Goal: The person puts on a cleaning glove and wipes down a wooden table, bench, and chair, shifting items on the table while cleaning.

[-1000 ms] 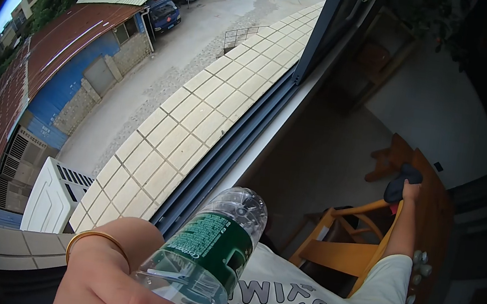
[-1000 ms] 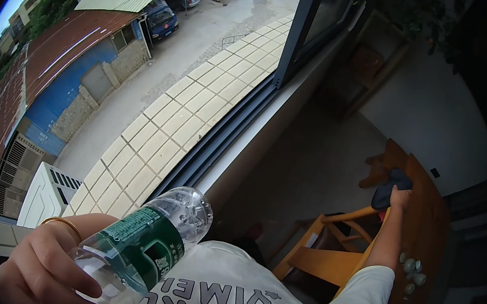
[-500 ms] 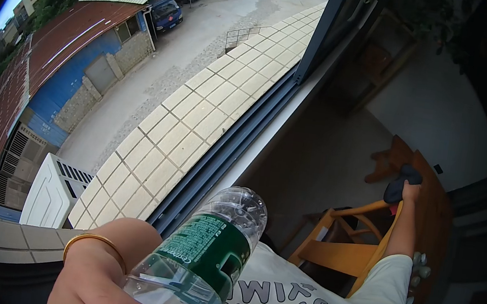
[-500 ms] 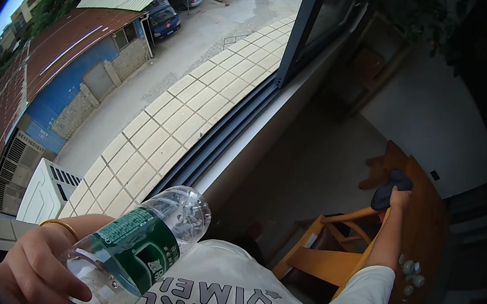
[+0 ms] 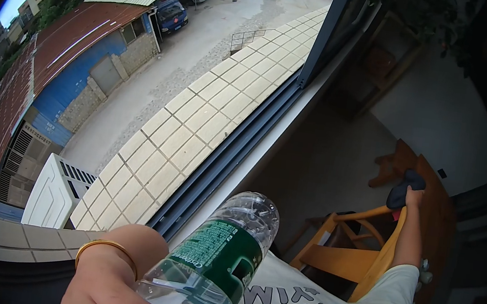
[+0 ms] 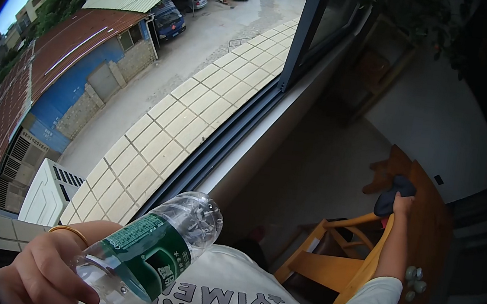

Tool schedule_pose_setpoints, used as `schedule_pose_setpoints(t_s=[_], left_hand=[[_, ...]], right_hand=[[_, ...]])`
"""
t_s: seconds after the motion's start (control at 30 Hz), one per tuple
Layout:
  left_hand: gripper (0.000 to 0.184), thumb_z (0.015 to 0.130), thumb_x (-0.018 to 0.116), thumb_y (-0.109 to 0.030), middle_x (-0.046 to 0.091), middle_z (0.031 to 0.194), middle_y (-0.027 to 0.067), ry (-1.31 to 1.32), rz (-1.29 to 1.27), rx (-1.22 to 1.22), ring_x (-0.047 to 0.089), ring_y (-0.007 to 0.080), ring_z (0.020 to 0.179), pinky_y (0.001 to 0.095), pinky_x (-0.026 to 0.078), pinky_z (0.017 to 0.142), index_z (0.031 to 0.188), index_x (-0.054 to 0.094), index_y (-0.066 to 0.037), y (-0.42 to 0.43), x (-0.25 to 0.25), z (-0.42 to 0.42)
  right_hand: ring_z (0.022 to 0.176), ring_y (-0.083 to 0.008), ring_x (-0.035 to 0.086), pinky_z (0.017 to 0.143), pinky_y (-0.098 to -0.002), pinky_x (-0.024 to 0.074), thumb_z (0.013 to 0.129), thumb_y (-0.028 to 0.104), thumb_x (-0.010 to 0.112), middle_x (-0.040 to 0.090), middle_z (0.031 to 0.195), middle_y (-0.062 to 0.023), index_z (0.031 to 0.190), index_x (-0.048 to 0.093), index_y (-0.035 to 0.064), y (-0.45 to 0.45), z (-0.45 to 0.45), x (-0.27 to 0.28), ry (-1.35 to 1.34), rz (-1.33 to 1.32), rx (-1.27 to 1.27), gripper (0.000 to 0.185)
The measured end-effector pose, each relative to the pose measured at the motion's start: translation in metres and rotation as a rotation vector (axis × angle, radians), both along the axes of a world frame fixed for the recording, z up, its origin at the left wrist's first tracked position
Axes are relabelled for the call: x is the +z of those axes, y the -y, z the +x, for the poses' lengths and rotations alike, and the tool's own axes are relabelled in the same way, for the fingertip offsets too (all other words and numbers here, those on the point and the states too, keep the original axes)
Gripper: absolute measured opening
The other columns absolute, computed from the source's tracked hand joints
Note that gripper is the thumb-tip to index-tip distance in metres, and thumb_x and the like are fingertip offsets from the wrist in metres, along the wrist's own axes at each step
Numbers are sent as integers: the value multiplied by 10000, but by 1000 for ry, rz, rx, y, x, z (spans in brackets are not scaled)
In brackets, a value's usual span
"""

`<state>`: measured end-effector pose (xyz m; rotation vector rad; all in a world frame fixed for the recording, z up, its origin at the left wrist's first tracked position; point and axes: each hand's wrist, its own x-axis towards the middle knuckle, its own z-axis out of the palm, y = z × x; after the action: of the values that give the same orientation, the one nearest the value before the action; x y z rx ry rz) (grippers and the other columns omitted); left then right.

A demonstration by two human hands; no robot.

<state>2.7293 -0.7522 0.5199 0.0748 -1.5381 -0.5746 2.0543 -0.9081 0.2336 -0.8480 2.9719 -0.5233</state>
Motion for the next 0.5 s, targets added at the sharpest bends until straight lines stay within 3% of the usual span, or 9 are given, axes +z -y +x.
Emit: schedule_pose_setpoints(t_s=[0.2, 0.4, 0.5], left_hand=[[434, 948, 529, -293, 551, 1004, -15, 142, 20, -87, 590, 189, 659, 355, 447, 687, 1373, 484, -367, 21, -1, -3], [379, 963, 499, -270, 566, 1077, 21, 193, -84, -177, 598, 228, 692, 378, 448, 713, 1328, 528, -370, 42, -6, -18], [361, 941, 539, -170, 598, 1100, 71, 197, -127, -381, 626, 247, 747, 379, 465, 717, 1262, 570, -331, 76, -11, -49]], right_hand=[[1178, -436, 528, 1024, -450, 404, 852, 280, 657, 520, 1256, -339, 1310, 332, -86, -3, -16, -19, 20, -76, 43, 670], [1207, -426, 506, 1045, -425, 382, 852, 182, 658, 480, 1300, -334, 1334, 302, -95, -14, -15, -24, 89, -180, 136, 659], [1259, -418, 457, 1076, -409, 346, 852, 156, 650, 422, 1361, -328, 1373, 262, -99, -23, -13, -30, 129, -214, 192, 698]])
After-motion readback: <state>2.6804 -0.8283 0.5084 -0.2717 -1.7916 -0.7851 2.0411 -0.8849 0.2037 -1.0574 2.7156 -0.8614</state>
